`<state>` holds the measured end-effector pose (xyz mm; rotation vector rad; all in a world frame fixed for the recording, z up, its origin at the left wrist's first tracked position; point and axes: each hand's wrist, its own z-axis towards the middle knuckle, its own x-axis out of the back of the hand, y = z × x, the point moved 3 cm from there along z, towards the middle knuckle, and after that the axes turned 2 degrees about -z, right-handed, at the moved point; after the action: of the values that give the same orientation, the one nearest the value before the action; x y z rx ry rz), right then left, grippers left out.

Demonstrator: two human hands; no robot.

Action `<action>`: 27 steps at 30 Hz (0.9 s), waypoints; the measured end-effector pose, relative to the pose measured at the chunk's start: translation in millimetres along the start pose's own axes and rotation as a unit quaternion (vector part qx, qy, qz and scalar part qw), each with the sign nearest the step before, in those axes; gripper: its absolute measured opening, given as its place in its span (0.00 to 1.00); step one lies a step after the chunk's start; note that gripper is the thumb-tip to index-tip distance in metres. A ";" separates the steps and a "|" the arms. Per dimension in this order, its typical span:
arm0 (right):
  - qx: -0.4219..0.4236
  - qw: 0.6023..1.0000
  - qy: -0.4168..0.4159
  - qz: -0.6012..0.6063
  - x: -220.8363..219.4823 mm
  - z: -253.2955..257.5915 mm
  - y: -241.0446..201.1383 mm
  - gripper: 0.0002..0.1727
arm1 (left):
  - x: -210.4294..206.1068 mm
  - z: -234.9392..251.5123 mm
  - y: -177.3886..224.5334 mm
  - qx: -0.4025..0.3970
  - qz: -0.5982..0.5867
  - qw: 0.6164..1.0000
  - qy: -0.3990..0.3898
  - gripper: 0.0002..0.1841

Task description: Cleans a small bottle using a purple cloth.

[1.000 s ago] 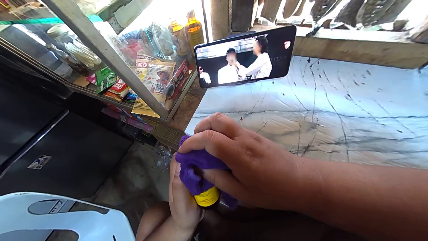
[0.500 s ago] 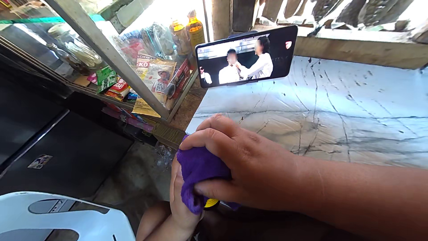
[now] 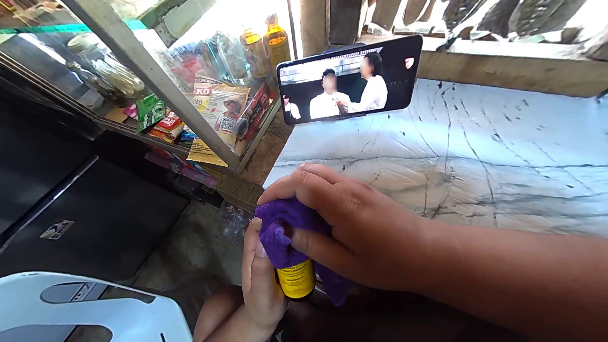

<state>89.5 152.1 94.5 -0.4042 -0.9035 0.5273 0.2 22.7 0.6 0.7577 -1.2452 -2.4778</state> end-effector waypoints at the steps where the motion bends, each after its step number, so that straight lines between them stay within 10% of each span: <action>1: 0.000 1.000 0.000 0.000 -0.2 0.0 0.3 0.17 | 0.5 -0.3 -0.3 0.000 -0.003 1.000 0.000 0.21; 27: 0.010 0.999 0.030 0.008 0.6 1.0 3.4 0.17 | -5.2 4.5 0.1 0.022 -0.146 0.989 -0.024 0.18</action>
<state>88.1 155.2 93.6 -0.4078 -0.8365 0.5353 2.0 27.9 4.6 0.9574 -1.2904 -2.7202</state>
